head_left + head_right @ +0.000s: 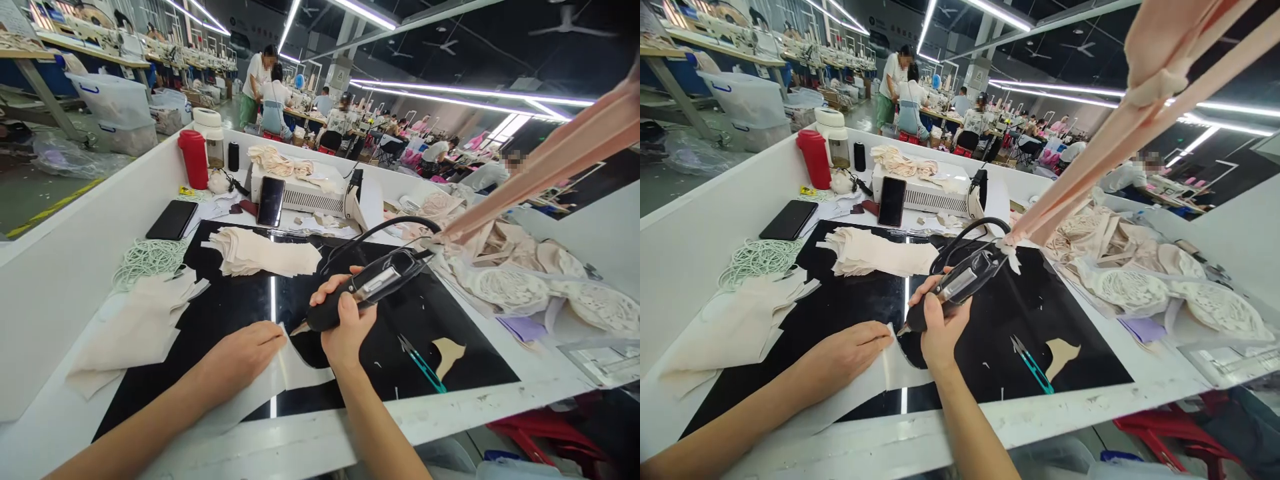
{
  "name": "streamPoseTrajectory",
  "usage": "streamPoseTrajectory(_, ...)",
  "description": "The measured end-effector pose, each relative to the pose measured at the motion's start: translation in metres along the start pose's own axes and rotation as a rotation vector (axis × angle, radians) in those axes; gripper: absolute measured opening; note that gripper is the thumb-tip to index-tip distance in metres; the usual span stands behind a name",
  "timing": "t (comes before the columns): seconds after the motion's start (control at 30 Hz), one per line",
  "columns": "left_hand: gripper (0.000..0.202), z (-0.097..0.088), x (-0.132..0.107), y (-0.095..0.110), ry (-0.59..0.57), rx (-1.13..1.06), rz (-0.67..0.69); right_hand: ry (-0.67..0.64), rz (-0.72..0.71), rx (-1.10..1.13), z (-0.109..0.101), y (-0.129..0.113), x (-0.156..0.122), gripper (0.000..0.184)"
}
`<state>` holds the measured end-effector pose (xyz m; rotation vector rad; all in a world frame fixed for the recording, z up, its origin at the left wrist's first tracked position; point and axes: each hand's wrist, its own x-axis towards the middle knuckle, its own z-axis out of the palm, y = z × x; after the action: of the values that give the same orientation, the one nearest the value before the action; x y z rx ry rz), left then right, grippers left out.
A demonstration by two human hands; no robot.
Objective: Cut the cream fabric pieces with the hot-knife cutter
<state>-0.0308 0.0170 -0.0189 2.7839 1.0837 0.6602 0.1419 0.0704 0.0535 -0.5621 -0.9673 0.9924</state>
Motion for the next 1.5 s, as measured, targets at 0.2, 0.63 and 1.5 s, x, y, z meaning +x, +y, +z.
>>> streamPoseTrajectory(0.2, 0.031, 0.002, -0.003, 0.003, 0.047, 0.016, 0.001, -0.017, -0.002, -0.022, 0.003, 0.006, 0.001, 0.037)
streamPoseTrajectory(0.63, 0.030, -0.002, 0.002, 0.006, 0.094, 0.094, 0.053, -0.042, -0.032, 0.011, 0.000, 0.008, -0.002, 0.037)
streamPoseTrajectory(1.5, 0.035, 0.000, 0.000, 0.003, 0.072, 0.071, 0.037, -0.060, -0.079, 0.013, -0.005, -0.002, -0.009, 0.033)
